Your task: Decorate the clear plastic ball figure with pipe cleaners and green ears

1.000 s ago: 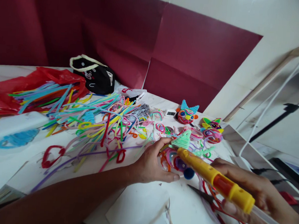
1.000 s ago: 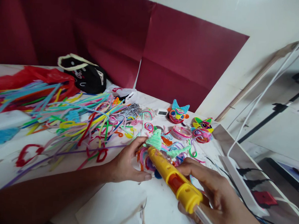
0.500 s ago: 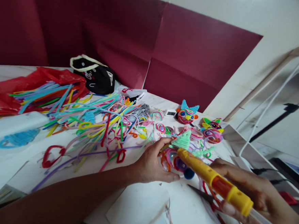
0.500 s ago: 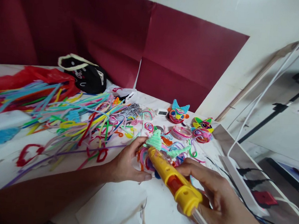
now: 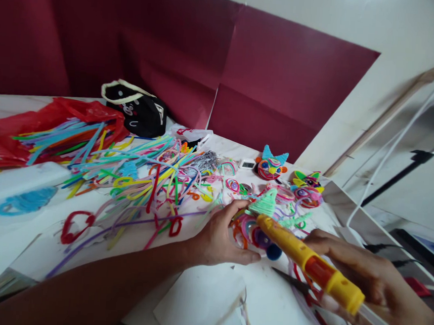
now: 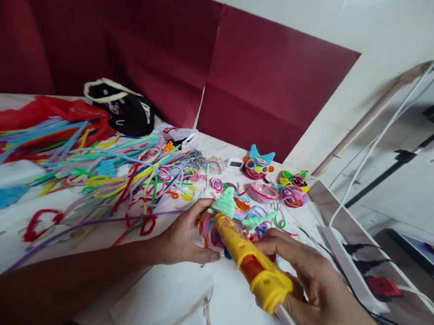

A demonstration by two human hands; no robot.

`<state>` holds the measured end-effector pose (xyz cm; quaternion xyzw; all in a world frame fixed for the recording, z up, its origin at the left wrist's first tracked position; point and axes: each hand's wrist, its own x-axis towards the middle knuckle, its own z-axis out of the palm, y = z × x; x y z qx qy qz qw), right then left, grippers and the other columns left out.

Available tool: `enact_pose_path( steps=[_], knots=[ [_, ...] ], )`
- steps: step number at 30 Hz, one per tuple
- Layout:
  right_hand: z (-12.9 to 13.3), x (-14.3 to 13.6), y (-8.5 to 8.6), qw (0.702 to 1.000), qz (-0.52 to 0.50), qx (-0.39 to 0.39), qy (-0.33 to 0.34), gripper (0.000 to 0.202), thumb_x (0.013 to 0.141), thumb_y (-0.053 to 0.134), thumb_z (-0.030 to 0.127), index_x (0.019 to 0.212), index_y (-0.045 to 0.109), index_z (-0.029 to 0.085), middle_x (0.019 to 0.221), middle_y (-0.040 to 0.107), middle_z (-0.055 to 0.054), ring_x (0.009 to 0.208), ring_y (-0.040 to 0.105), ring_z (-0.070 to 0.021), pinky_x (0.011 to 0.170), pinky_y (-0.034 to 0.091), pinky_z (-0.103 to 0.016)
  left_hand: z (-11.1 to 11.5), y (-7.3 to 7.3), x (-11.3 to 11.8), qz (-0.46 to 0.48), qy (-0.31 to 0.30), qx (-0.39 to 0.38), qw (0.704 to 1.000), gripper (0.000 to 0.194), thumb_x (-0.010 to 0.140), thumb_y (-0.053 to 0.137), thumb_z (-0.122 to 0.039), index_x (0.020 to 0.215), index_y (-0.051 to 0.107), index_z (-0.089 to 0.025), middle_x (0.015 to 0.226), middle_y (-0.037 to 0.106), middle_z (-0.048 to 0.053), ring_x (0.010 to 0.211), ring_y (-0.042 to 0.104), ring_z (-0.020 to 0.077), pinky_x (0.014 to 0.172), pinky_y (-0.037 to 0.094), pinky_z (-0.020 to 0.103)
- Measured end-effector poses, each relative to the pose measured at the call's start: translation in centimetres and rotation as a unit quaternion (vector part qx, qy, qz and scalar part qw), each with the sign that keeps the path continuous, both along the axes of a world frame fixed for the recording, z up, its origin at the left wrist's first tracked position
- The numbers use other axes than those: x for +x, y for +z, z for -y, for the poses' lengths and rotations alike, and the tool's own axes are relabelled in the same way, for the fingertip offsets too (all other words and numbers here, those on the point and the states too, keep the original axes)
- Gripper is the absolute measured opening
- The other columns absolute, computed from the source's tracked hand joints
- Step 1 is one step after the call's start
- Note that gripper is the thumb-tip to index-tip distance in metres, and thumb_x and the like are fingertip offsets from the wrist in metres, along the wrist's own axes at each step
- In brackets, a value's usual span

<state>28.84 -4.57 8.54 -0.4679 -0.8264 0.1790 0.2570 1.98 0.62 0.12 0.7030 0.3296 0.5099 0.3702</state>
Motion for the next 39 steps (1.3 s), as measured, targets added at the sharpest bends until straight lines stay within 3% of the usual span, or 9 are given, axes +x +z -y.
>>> enact_pose_path(
  steps=[3,11,16,29,35,39],
  knots=[
    [0.0,-0.5,0.4,1.0,-0.013,-0.009,0.01,0.037,0.072,0.075,0.045,0.106,0.072,0.032,0.106,0.073,-0.006,0.096,0.071,-0.0268,0.084,0.058,-0.031,0.1,0.1,0.0,-0.003,0.005,-0.01,1.0,0.089,0.053,0.089,-0.04,0.128,0.046,-0.019,0.114,0.064,0.01,0.101,0.064,0.0265,0.089,0.051,0.036],
    [-0.3,-0.3,0.0,0.999,-0.014,-0.025,-0.014,0.04,0.075,0.068,0.056,0.106,0.073,0.033,0.117,0.072,-0.007,0.111,0.066,-0.0348,0.082,0.059,-0.034,0.1,0.2,0.1,0.006,-0.005,-0.005,1.0,0.089,0.053,0.089,-0.039,0.129,0.046,-0.02,0.114,0.065,0.008,0.101,0.064,0.0248,0.089,0.049,0.033],
    [-0.1,-0.5,0.3,0.999,-0.016,-0.027,-0.012,0.037,0.072,0.073,0.05,0.106,0.073,0.032,0.119,0.071,-0.008,0.111,0.065,-0.0361,0.077,0.06,-0.033,0.1,0.3,0.0,0.008,-0.004,-0.006,1.0,0.088,0.053,0.089,-0.039,0.128,0.046,-0.02,0.113,0.066,0.008,0.1,0.064,0.0247,0.089,0.049,0.033],
    [0.1,-0.3,0.0,0.999,-0.013,-0.052,-0.007,0.04,0.076,0.068,0.054,0.109,0.071,0.033,0.116,0.07,-0.009,0.109,0.066,-0.0329,0.09,0.055,-0.038,0.0,0.2,0.1,0.015,-0.008,-0.008,1.0,0.088,0.053,0.089,-0.038,0.128,0.046,-0.02,0.112,0.066,0.008,0.099,0.065,0.0243,0.088,0.05,0.033],
    [0.3,-1.3,0.6,0.996,-0.033,-0.083,0.002,0.048,0.075,0.065,0.062,0.107,0.074,0.028,0.113,0.071,-0.011,0.106,0.067,-0.0347,0.083,0.058,-0.037,0.0,0.2,0.1,0.013,-0.008,-0.01,1.0,0.089,0.053,0.089,-0.038,0.128,0.045,-0.02,0.113,0.066,0.008,0.1,0.064,0.0252,0.09,0.051,0.034],
    [0.5,-1.0,0.4,0.995,-0.045,-0.083,-0.017,0.044,0.075,0.067,0.058,0.109,0.073,0.031,0.122,0.069,-0.008,0.111,0.066,-0.0356,0.076,0.06,-0.034,0.0,0.1,0.1,0.014,-0.009,-0.013,1.0,0.089,0.053,0.089,-0.037,0.128,0.046,-0.02,0.114,0.065,0.008,0.102,0.065,0.0258,0.091,0.051,0.034]
  ],
)
